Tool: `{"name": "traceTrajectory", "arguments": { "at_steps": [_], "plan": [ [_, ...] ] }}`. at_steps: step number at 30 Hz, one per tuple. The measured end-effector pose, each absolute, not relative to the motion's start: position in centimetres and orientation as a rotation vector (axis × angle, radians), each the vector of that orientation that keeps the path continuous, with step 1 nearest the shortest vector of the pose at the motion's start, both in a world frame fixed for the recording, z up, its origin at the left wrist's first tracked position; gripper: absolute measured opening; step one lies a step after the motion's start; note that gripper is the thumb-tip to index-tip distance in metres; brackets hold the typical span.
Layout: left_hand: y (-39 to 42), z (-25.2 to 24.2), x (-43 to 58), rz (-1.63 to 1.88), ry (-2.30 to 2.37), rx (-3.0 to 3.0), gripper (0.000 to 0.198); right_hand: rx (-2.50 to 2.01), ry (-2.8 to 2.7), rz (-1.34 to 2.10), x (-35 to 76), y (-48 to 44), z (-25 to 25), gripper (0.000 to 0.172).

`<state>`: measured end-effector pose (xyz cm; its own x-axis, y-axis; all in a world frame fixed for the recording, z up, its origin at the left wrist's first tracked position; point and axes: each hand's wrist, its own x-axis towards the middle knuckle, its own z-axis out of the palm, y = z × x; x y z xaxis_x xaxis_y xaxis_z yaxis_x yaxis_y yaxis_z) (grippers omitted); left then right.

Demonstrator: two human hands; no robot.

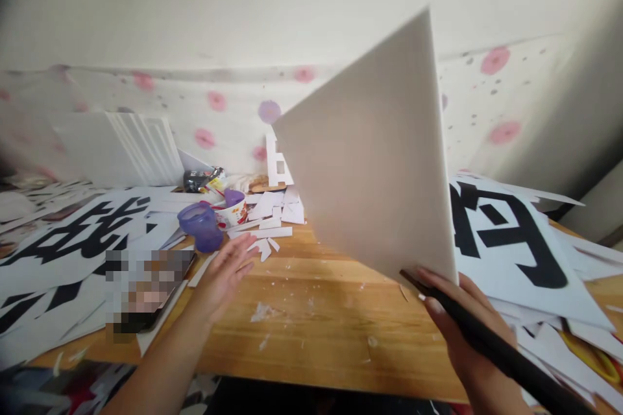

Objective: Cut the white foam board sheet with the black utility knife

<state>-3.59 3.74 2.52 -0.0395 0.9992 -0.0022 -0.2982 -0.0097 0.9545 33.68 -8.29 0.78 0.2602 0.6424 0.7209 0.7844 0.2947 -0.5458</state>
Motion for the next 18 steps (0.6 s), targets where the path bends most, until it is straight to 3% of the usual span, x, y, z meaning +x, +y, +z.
{"name": "traceTrajectory", "arguments": {
  "at_steps": [3,6,9,11,15,18],
  "plan": [
    [2.2,3.3,-3.5,1.286,0.832,1.073,0.071,-1.377,-1.571,-0.526,32.6,-8.4,1.2,0.032],
    [0.4,4.0,-2.0,1.243,0.604,1.194,0.099,-1.151,-1.706,-0.73,29.8,-7.7,0.3,0.05],
    [-1.1,4.1,0.6,1.189,0.446,1.144,0.113,-1.091,-1.854,-0.655,26.4,-6.8,-1.2,0.038],
    [-1.9,3.8,2.3,1.213,0.427,1.042,0.1,-0.953,-1.973,-0.596,24.5,-6.6,-2.0,0.027],
    [-2.7,2.6,3.8,1.396,0.675,0.804,0.061,-0.853,-2.111,-0.384,22.3,-6.7,-2.8,0.025],
    [-2.5,1.9,2.7,1.479,0.897,0.714,0.058,-0.761,-2.106,-0.248,23.2,-6.8,-2.9,0.029]
  ]
}}
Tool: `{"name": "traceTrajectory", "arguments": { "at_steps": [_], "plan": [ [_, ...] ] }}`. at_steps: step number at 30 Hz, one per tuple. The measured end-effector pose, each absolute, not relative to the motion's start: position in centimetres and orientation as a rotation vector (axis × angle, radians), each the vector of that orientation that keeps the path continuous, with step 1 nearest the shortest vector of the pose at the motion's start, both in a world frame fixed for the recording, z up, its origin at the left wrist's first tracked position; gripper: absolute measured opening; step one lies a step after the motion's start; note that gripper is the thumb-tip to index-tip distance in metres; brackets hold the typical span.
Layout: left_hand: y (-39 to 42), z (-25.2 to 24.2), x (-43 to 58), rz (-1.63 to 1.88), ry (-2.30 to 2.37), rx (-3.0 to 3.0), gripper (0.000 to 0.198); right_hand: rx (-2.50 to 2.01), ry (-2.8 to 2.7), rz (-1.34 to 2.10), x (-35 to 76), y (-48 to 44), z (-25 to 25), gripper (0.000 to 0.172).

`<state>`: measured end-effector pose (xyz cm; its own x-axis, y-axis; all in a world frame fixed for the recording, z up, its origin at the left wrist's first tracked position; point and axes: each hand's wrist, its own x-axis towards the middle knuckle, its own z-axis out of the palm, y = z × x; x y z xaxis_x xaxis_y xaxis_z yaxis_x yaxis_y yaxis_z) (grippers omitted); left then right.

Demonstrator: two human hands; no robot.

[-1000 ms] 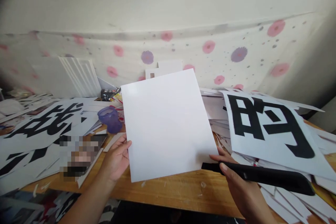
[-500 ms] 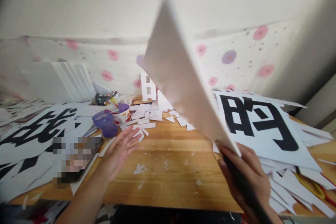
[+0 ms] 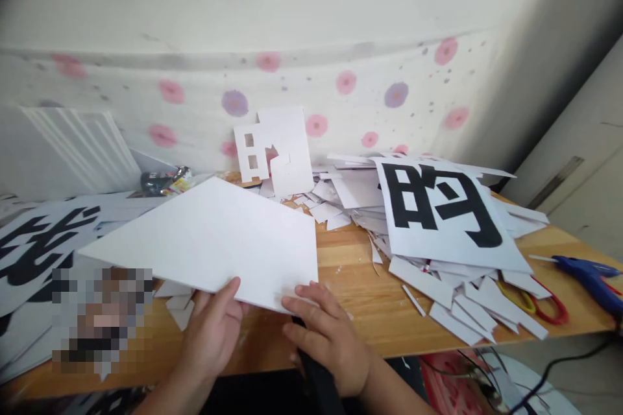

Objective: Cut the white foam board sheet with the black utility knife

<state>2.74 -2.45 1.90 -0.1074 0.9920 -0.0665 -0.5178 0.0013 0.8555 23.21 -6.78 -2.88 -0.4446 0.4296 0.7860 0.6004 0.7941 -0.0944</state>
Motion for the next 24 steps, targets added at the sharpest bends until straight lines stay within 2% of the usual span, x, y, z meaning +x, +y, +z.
{"name": "traceTrajectory", "arguments": {
  "at_steps": [3,6,8,12,14,16,24],
  "plan": [
    [-1.7,1.9,0.4,1.498,0.974,0.701,0.052,-0.897,-1.959,-0.161,26.5,-6.2,-2.7,0.025],
    [-1.1,2.5,-2.0,1.579,0.992,0.645,0.04,-1.098,-1.752,-0.008,30.3,-5.2,-2.3,0.011],
    [-1.0,3.1,-3.3,1.636,0.992,0.601,0.038,-1.351,-1.64,-0.007,32.3,-4.5,-1.9,0.018],
    [-0.9,3.9,-5.5,1.694,1.052,0.495,0.034,-2.162,-1.682,-0.026,33.8,-3.0,-0.2,0.036],
    [-0.8,3.8,-6.6,1.721,1.098,0.502,0.028,-2.369,-1.754,-0.029,34.0,-2.1,0.8,0.044],
    [-0.7,3.4,-7.7,1.732,1.176,0.498,0.024,-2.404,-1.806,-0.047,33.9,-1.1,1.6,0.045],
    [0.1,0.8,-11.1,1.436,1.247,0.453,0.022,-2.332,-1.866,-0.149,33.0,2.9,1.3,0.027]
  ]
}}
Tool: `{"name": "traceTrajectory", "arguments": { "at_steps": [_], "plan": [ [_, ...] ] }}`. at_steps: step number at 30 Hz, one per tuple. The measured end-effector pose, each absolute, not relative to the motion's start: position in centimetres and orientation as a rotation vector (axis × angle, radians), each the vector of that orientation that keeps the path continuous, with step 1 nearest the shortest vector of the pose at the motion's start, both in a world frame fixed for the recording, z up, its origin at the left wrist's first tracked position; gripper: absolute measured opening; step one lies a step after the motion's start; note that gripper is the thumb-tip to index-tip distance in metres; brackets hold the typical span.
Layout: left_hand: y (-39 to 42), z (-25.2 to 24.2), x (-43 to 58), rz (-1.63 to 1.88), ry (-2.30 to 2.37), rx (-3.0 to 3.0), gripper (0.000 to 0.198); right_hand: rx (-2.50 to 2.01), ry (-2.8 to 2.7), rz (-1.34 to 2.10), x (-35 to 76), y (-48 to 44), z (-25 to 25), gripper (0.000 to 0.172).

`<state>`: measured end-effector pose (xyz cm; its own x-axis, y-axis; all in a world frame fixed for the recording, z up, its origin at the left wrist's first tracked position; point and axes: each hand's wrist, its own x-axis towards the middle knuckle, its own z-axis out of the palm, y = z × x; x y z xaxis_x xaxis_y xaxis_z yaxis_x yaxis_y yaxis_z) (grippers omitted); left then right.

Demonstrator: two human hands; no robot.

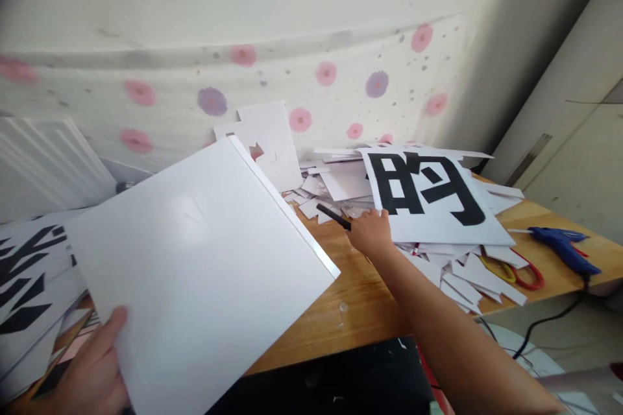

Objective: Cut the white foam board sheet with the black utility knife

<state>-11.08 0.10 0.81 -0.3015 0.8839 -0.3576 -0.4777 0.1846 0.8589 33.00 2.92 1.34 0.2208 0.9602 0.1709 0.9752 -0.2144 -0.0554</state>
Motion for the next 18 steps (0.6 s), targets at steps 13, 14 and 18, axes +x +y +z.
{"name": "traceTrajectory", "arguments": {
  "at_steps": [13,14,18],
  "plan": [
    [1.0,0.8,-8.5,1.342,1.186,0.563,0.058,-1.209,-1.601,0.613,26.1,-4.9,-0.7,0.065],
    [0.9,0.9,-8.2,1.352,1.193,0.569,0.061,-1.205,-1.601,0.634,26.0,-5.1,-0.9,0.066],
    [0.7,1.0,-7.7,1.337,1.195,0.591,0.06,-1.122,-1.529,0.801,26.0,-5.2,-0.9,0.065]
  ]
}}
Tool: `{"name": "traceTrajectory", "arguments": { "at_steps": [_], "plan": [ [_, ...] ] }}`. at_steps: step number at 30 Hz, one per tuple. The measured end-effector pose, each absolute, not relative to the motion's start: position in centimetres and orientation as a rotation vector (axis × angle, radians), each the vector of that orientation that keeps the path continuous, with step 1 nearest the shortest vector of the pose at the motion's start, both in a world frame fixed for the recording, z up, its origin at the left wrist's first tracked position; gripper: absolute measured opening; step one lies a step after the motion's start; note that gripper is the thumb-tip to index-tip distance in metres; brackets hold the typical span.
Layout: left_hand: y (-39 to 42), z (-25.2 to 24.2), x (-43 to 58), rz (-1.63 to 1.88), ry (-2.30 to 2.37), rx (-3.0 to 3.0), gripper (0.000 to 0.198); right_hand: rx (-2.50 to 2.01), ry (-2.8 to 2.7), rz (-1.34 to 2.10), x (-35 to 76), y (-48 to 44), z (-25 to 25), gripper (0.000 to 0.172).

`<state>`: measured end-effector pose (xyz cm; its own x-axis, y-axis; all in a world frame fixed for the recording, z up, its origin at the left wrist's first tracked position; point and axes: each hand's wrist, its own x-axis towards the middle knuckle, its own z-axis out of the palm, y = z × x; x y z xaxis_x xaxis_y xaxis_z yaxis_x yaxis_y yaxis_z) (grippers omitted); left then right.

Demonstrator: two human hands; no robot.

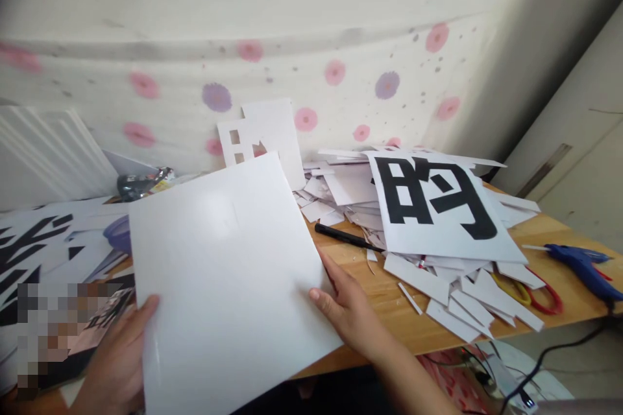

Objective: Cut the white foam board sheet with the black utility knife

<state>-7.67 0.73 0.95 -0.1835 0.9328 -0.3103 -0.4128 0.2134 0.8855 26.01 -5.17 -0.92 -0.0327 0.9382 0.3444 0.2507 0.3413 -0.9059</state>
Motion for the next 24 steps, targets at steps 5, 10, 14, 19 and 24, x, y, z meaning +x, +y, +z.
{"name": "traceTrajectory", "arguments": {
  "at_steps": [5,10,14,19,24],
  "plan": [
    [0.7,1.3,-7.6,1.297,1.189,0.58,0.07,-1.016,-1.298,1.064,25.5,-5.6,-0.8,0.055],
    [0.6,2.3,-7.1,1.314,1.209,0.497,0.064,-0.972,-1.066,1.204,24.9,-6.3,-2.3,0.051],
    [0.8,2.5,-7.7,1.317,1.09,0.39,0.054,-0.926,-0.912,1.155,24.8,-6.2,-3.5,0.05],
    [0.9,-0.1,-5.9,1.276,0.842,0.566,0.032,-0.878,-0.762,0.863,24.3,-4.8,-2.5,0.047],
    [-1.4,-2.0,0.5,0.952,0.616,0.97,0.063,-0.75,-0.753,0.983,21.3,-4.0,-0.7,0.046]
  ]
}}
